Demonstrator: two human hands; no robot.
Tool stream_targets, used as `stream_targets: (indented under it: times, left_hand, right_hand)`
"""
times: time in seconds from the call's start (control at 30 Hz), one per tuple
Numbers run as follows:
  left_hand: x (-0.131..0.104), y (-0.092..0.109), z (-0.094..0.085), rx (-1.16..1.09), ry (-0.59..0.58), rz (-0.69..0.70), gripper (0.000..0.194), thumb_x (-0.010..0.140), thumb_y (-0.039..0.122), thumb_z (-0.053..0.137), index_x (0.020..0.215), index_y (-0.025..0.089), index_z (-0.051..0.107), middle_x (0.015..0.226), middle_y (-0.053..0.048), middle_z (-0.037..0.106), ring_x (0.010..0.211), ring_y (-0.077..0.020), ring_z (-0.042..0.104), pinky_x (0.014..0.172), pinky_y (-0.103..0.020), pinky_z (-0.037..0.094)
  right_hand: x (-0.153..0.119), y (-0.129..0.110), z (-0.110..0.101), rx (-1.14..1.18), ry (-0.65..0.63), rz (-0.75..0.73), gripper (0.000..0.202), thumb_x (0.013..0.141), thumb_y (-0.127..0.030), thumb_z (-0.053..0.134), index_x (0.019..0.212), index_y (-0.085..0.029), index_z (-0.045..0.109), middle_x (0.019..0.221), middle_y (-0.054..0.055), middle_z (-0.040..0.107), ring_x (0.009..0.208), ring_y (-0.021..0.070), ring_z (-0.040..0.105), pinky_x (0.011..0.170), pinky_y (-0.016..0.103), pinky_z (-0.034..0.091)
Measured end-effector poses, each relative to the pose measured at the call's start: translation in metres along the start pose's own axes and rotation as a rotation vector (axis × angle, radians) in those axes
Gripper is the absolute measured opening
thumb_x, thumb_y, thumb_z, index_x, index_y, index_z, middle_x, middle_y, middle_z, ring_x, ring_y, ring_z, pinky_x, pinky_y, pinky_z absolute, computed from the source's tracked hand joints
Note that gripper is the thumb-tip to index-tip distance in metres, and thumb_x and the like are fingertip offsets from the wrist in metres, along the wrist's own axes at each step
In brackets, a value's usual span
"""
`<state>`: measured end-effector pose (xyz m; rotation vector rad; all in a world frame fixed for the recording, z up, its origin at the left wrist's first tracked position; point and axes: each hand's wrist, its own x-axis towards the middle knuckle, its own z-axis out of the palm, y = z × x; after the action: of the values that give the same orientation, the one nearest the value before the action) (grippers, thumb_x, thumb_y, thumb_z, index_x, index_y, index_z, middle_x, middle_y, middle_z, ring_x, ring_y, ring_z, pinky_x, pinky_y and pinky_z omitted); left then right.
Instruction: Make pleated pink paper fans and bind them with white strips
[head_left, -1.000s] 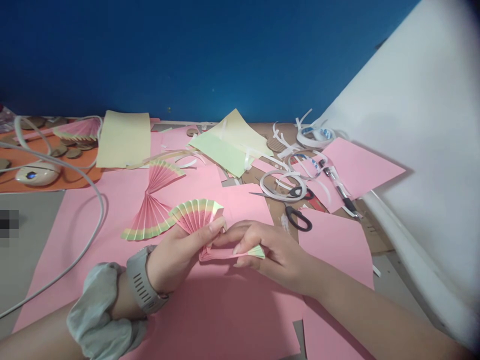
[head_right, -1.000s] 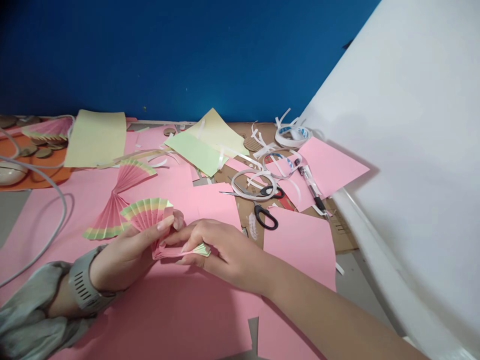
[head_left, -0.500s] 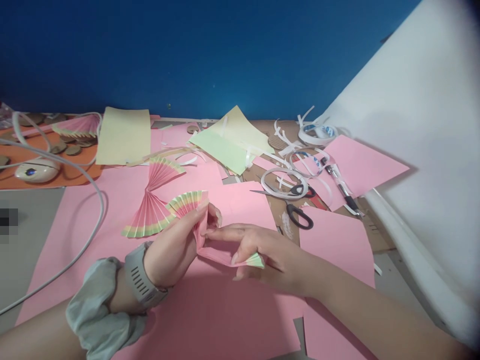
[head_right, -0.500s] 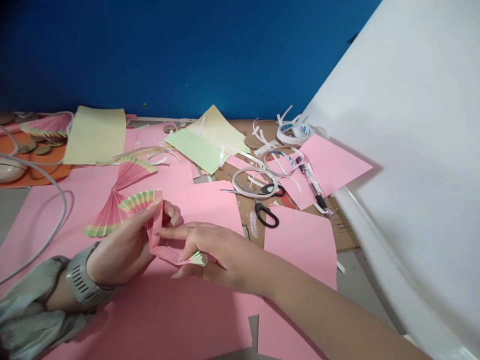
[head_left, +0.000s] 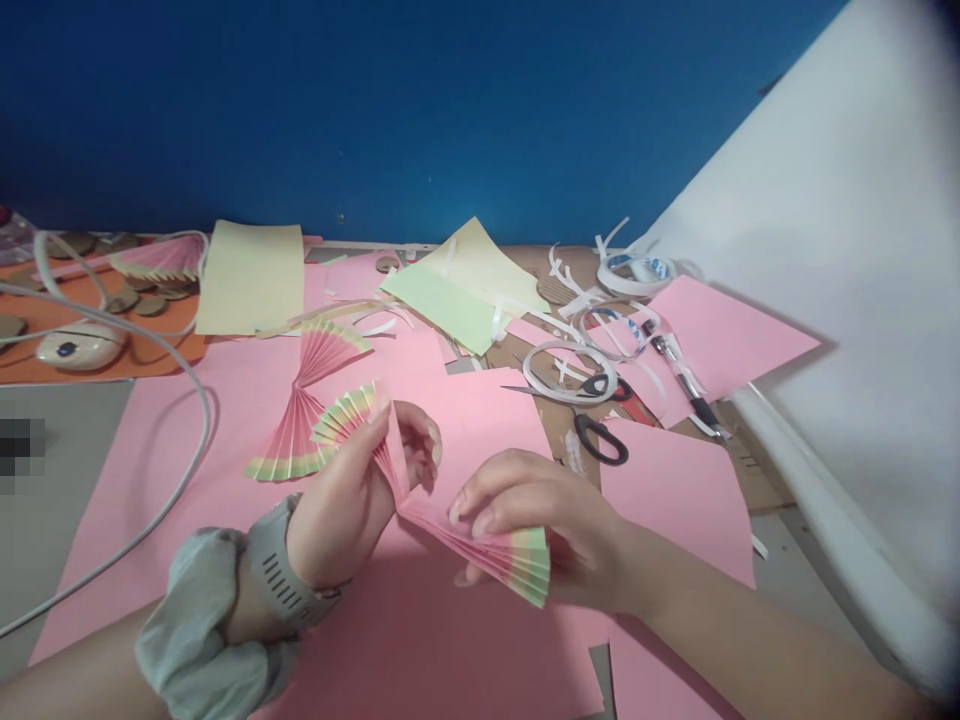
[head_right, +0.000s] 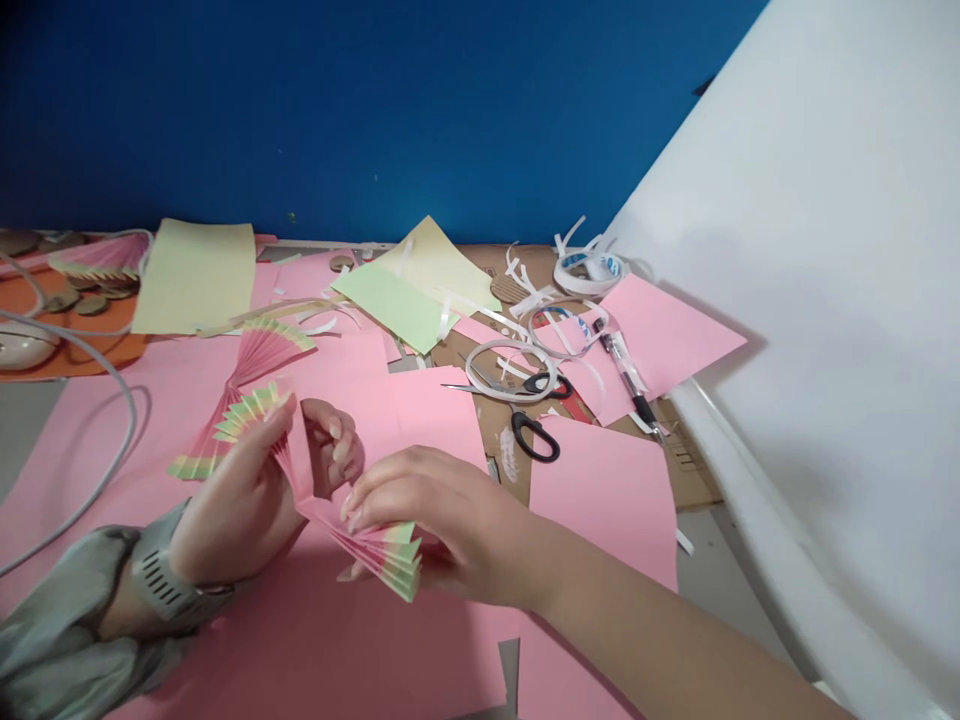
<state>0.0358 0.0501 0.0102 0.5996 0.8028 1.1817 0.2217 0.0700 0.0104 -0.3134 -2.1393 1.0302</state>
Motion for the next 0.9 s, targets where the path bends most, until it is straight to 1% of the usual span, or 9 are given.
stream_targets:
  times: [0.13, 0.23, 0.3, 0.4, 0.5, 0.57, 0.67, 0.8, 0.9]
  left_hand:
    - [-0.001, -0.004, 0.0, 0.021, -0.009, 0.0, 0.037, 0.094, 0.037, 0.032, 0.079, 0.017, 0.058, 0.067, -0.002, 0.051, 0.062, -0.0133, 0.047, 0.061, -0.025, 0.042]
    - [-0.002, -0.006, -0.001, -0.001, -0.026, -0.029, 0.034, 0.094, 0.038, 0.034, 0.083, 0.018, 0.059, 0.071, -0.001, 0.053, 0.063, -0.0125, 0.048, 0.061, -0.024, 0.043]
    - [-0.003, -0.008, -0.002, 0.004, -0.044, -0.051, 0.032, 0.093, 0.039, 0.036, 0.085, 0.019, 0.06, 0.073, -0.001, 0.053, 0.065, -0.012, 0.049, 0.064, -0.023, 0.044]
    - [-0.006, -0.008, -0.003, 0.115, -0.054, -0.041, 0.026, 0.089, 0.043, 0.045, 0.092, 0.022, 0.061, 0.078, 0.0, 0.055, 0.075, -0.0137, 0.052, 0.073, -0.024, 0.044]
    - [-0.008, -0.004, -0.001, 0.248, -0.084, -0.02, 0.023, 0.081, 0.04, 0.059, 0.091, 0.02, 0.064, 0.08, -0.002, 0.06, 0.082, -0.0168, 0.054, 0.08, -0.027, 0.043]
    - [-0.008, 0.0, 0.002, 0.335, -0.108, -0.062, 0.019, 0.079, 0.036, 0.062, 0.078, 0.017, 0.067, 0.074, -0.002, 0.062, 0.076, -0.0172, 0.055, 0.075, -0.027, 0.045]
    - [-0.008, 0.003, 0.006, 0.469, -0.12, -0.114, 0.025, 0.079, 0.033, 0.061, 0.061, 0.017, 0.069, 0.066, -0.002, 0.065, 0.067, -0.0173, 0.058, 0.066, -0.027, 0.047]
    - [-0.008, 0.002, 0.007, 0.499, -0.15, -0.187, 0.019, 0.076, 0.033, 0.066, 0.071, 0.016, 0.075, 0.073, -0.005, 0.073, 0.071, -0.0196, 0.064, 0.064, -0.026, 0.049]
    - [-0.007, 0.0, 0.004, 0.516, -0.133, -0.209, 0.032, 0.078, 0.039, 0.062, 0.068, 0.012, 0.075, 0.07, -0.011, 0.074, 0.069, -0.0216, 0.067, 0.066, -0.028, 0.052]
  right_hand:
    - [-0.002, 0.002, 0.005, 0.065, -0.014, 0.136, 0.043, 0.072, -0.019, 0.073, 0.112, -0.024, 0.058, 0.099, 0.006, 0.058, 0.095, 0.0159, 0.059, 0.084, 0.028, 0.052]
    - [-0.004, 0.002, 0.009, 0.097, -0.03, 0.266, 0.035, 0.076, -0.017, 0.068, 0.109, -0.026, 0.062, 0.104, 0.006, 0.056, 0.098, 0.0154, 0.057, 0.085, 0.027, 0.051]
    - [-0.003, 0.002, 0.011, 0.1, -0.025, 0.31, 0.032, 0.078, -0.015, 0.066, 0.108, -0.025, 0.063, 0.103, 0.006, 0.057, 0.098, 0.0155, 0.058, 0.087, 0.028, 0.05]
    - [0.001, 0.001, 0.008, 0.156, 0.059, 0.316, 0.025, 0.077, -0.014, 0.067, 0.101, -0.022, 0.065, 0.096, 0.005, 0.06, 0.093, 0.0153, 0.06, 0.085, 0.029, 0.051]
    - [0.006, 0.0, 0.002, 0.232, 0.153, 0.349, 0.013, 0.079, -0.013, 0.065, 0.091, -0.019, 0.066, 0.087, 0.004, 0.062, 0.084, 0.0139, 0.063, 0.077, 0.028, 0.053]
    - [0.006, 0.002, -0.001, 0.239, 0.152, 0.379, 0.009, 0.082, -0.013, 0.062, 0.088, -0.017, 0.066, 0.084, 0.005, 0.063, 0.082, 0.0139, 0.063, 0.075, 0.028, 0.053]
    - [0.001, 0.007, 0.0, 0.235, 0.194, 0.37, 0.009, 0.079, -0.015, 0.064, 0.088, -0.018, 0.064, 0.085, 0.004, 0.061, 0.08, 0.0138, 0.062, 0.071, 0.027, 0.054]
    - [-0.005, 0.011, 0.004, 0.193, 0.25, 0.344, 0.014, 0.075, -0.015, 0.068, 0.088, -0.02, 0.064, 0.089, 0.003, 0.057, 0.076, 0.0127, 0.06, 0.066, 0.025, 0.054]
    - [-0.003, 0.007, 0.002, 0.186, 0.243, 0.349, 0.014, 0.076, -0.018, 0.067, 0.089, -0.02, 0.062, 0.092, 0.004, 0.055, 0.072, 0.0118, 0.059, 0.064, 0.025, 0.053]
